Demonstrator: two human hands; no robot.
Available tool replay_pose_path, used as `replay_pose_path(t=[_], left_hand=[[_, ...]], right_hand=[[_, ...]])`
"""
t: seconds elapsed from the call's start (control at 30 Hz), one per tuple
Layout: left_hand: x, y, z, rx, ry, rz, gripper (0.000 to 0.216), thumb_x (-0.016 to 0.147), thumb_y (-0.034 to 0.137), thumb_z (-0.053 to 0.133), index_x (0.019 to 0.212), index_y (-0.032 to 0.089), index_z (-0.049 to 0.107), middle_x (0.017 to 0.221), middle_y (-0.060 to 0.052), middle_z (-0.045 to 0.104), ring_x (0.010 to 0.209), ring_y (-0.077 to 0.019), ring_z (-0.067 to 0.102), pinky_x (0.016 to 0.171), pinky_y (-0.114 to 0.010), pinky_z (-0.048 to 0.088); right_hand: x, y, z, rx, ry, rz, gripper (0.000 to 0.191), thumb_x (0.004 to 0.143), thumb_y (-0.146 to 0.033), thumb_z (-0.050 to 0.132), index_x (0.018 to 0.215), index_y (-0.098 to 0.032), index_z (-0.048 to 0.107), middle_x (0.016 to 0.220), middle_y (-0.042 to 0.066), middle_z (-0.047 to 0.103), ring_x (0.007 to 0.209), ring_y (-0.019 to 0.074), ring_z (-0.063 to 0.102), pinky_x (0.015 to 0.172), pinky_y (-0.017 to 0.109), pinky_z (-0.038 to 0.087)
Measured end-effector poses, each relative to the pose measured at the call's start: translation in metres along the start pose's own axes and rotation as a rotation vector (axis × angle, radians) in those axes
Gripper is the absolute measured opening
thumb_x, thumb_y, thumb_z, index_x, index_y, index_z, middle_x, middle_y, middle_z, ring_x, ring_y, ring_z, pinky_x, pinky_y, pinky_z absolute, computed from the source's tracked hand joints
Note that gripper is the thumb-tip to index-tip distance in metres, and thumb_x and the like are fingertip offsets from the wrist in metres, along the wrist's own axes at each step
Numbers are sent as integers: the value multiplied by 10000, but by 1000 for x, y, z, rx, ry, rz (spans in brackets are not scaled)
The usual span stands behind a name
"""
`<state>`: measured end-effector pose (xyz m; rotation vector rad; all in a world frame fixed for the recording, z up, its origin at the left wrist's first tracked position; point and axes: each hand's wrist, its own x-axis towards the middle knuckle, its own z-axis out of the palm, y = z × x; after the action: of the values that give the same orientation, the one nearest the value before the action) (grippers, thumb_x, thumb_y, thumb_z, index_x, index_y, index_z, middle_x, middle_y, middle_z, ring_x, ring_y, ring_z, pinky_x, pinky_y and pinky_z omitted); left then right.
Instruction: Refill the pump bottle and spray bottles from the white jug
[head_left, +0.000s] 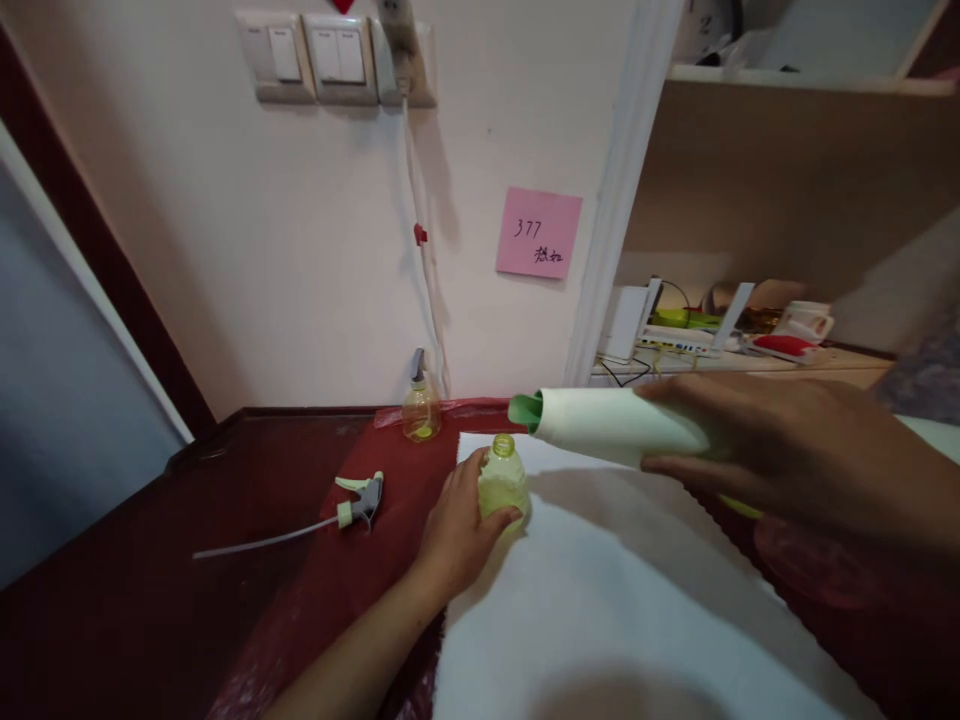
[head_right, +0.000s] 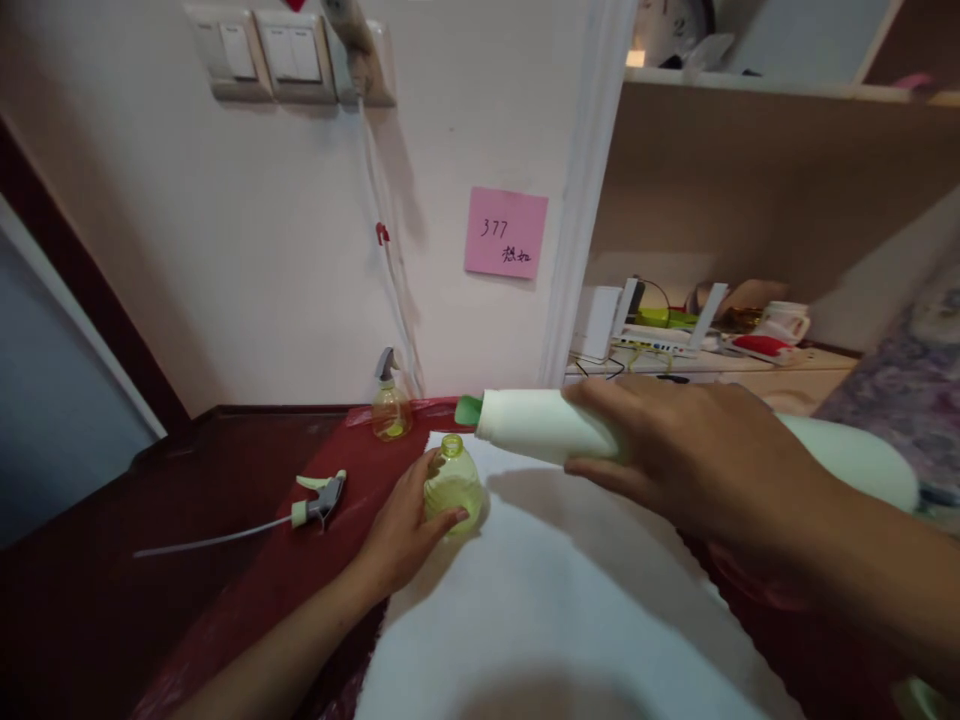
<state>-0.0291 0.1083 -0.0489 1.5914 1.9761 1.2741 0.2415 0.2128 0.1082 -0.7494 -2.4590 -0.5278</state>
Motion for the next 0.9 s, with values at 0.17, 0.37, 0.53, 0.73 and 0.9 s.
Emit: replay_pose_path(t=[0.17,0.37,0.53,0.73,0.9], left_hand=[[3,-9,2,-20,5,10,694,825,304,696,1455,214,419,1470,-138,528,1375,-318,459,1136,-501,361],[6,-14,2,-48,-3,2,689,835,305,691,1456,215,404,1465,-154,525,1376,-322,473,1134,-506,372],[7,-13,1,-33,-4,-6,673,836,308,686,1443,220,410,1461,-149,528,1376,-326,478,1136,-513,374],[9,-13,1,-51,29,24,685,811,333,717,1437,234,456,1436,-147,570,1340,-351,530,1096,-516,435],[9,-15,1,-2,54,39,689,821,364,708,1449,234,453,1433,-146,576,1330,-359,542,1094,-533,441]], right_hand=[[18,9,2,201,43,192,440,790,-583,711,1150,-342,635,916,-23,750,739,235,692,599,306,442],[29,14,44,673,241,525,484,675,-518,817,1064,-250,711,957,30,741,842,268,672,681,351,486],[27,16,104,868,428,657,528,701,-561,787,1091,-218,689,1047,54,722,889,255,669,733,376,528],[27,8,158,1020,531,702,572,776,-536,791,1190,-175,633,1065,61,696,892,210,670,751,363,570],[23,5,180,1038,520,714,433,943,-426,675,1282,-175,578,1167,73,655,948,196,666,801,379,586]])
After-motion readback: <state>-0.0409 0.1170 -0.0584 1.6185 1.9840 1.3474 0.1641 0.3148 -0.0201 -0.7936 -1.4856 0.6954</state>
